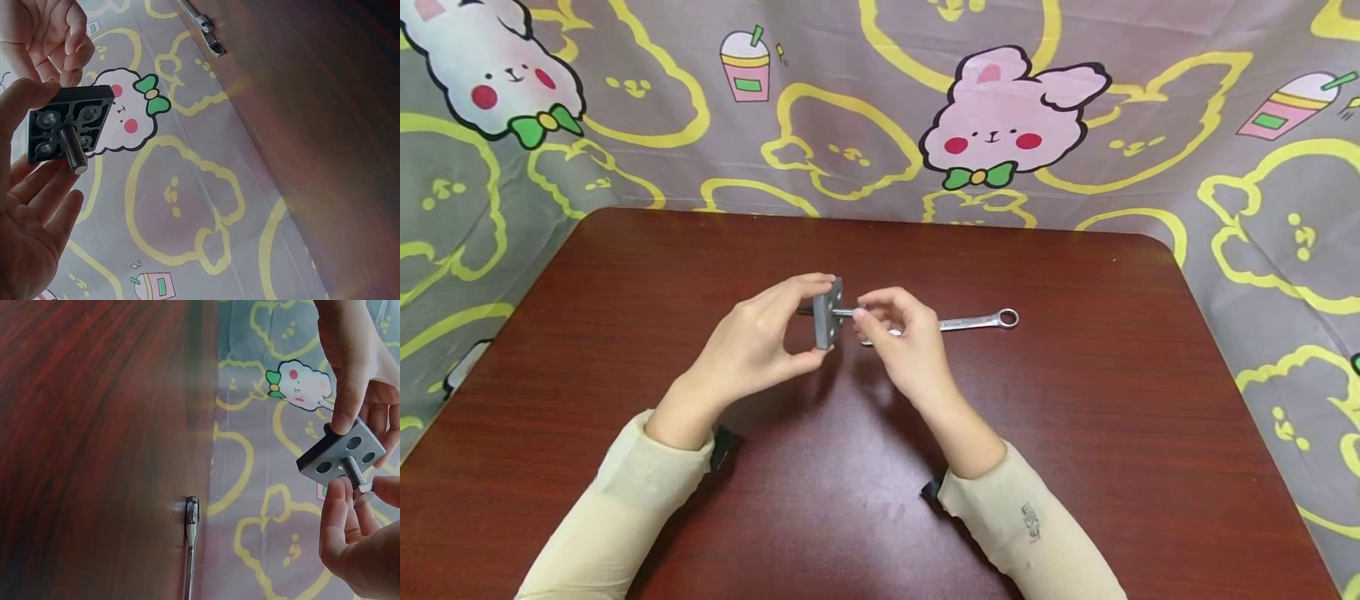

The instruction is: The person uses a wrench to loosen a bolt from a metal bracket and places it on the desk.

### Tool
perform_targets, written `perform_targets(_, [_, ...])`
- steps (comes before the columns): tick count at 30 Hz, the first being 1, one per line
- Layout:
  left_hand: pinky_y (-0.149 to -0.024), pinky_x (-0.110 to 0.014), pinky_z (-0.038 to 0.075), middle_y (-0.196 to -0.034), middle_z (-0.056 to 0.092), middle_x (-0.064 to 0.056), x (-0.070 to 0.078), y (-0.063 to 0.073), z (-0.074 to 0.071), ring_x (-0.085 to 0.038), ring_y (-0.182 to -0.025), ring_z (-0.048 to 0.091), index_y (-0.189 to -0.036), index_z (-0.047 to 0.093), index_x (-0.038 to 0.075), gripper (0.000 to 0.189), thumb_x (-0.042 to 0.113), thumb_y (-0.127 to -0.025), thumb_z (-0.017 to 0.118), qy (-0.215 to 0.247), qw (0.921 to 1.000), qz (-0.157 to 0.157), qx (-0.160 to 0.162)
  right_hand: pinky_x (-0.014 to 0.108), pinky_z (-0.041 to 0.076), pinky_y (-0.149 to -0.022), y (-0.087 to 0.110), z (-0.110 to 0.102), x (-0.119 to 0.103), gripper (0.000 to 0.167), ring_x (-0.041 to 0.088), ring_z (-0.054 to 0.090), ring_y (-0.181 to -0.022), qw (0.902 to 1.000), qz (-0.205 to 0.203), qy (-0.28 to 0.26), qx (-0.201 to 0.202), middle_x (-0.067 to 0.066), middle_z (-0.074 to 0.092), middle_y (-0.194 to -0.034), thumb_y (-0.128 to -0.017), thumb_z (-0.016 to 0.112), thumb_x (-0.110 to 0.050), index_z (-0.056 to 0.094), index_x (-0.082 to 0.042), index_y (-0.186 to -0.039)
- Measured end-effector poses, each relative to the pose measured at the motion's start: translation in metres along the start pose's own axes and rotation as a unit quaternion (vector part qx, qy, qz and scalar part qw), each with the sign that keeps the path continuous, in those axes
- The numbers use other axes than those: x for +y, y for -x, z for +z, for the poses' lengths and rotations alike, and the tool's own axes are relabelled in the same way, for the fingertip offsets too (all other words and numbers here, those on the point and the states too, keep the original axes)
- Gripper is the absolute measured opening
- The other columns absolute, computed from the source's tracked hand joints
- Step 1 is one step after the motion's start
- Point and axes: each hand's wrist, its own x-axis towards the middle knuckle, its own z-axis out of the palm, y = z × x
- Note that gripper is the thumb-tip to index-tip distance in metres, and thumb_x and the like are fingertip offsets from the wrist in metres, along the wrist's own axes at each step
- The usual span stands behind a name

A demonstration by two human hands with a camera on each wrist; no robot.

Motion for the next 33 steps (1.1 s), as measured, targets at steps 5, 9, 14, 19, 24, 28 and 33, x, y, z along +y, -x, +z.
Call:
perform_targets(5, [-0.094,-0.036,0.056,-0.134,0.062,-0.011,0.001,-0.001,0.001,-0.023,-0.120,0.063,-0.127,0.054,0.002,0.068,0.011,-0.067,0.085,0.000,0.9999,-0.012,-0.009,0.018,0.051,-0.064,0.001,0.000,0.000,0.022,0.006,0.063,-0.076,0.9996,-0.017,0.016,0.016,-0.001,0.068,-0.085,-0.086,0.067,0.005,0.067,0.006,-0.109])
perform_targets(9, [-0.094,-0.037,0.057,-0.134,0.062,-0.010,0.002,-0.002,0.001,-0.022,-0.119,0.063,-0.128,0.054,0.003,0.070,0.013,-0.067,0.086,-0.002,0.9996,-0.022,-0.016,0.016,0.053,-0.070,0.002,0.000,-0.001,0.025,0.005,0.063,-0.082,0.9988,-0.035,0.023,0.024,0.018,0.069,-0.100,-0.085,0.066,0.008,0.067,0.006,-0.109])
perform_targets(14, [-0.093,-0.036,0.057,-0.133,0.063,-0.009,0.002,-0.003,0.000,-0.022,-0.118,0.064,-0.129,0.054,0.003,0.070,0.013,-0.067,0.086,-0.003,0.9994,-0.026,-0.022,0.016,0.056,-0.077,0.004,0.000,-0.003,0.023,0.004,0.065,-0.087,0.9983,-0.051,0.009,0.026,0.027,0.068,-0.107,-0.085,0.064,0.011,0.066,0.009,-0.108])
perform_targets(19, [-0.092,-0.036,0.057,-0.132,0.063,-0.010,0.003,-0.004,0.001,-0.022,-0.117,0.064,-0.128,0.054,0.003,0.068,0.012,-0.067,0.085,-0.006,0.9993,-0.026,-0.028,0.018,0.058,-0.080,0.005,-0.001,-0.005,0.024,0.010,0.066,-0.093,0.9977,-0.065,0.001,0.020,0.024,0.068,-0.106,-0.084,0.064,0.013,0.066,0.009,-0.108])
perform_targets(24, [-0.093,-0.037,0.057,-0.133,0.063,-0.011,0.004,-0.005,0.000,-0.022,-0.119,0.064,-0.128,0.053,0.003,0.069,0.012,-0.067,0.085,-0.015,0.9989,-0.030,-0.031,0.018,0.058,-0.076,0.007,-0.002,-0.008,0.027,0.011,0.066,-0.097,0.9959,-0.090,0.006,0.004,0.020,0.067,-0.106,-0.083,0.066,0.014,0.066,0.009,-0.109])
perform_targets(28, [-0.094,-0.037,0.056,-0.133,0.062,-0.011,0.003,-0.006,0.000,-0.023,-0.120,0.063,-0.129,0.053,0.003,0.070,0.012,-0.068,0.085,-0.020,0.9986,-0.034,-0.035,0.018,0.058,-0.075,0.009,-0.003,-0.009,0.027,0.012,0.067,-0.096,0.9930,-0.118,0.006,-0.002,0.019,0.067,-0.105,-0.082,0.066,0.014,0.065,0.009,-0.109])
perform_targets(33, [-0.095,-0.038,0.056,-0.133,0.062,-0.012,0.003,-0.006,-0.001,-0.023,-0.120,0.063,-0.129,0.053,0.003,0.070,0.013,-0.068,0.086,-0.022,0.9979,-0.043,-0.043,0.020,0.059,-0.073,0.011,-0.005,-0.010,0.025,0.011,0.068,-0.091,0.9909,-0.133,0.002,-0.017,0.018,0.067,-0.102,-0.084,0.066,0.013,0.064,0.010,-0.109])
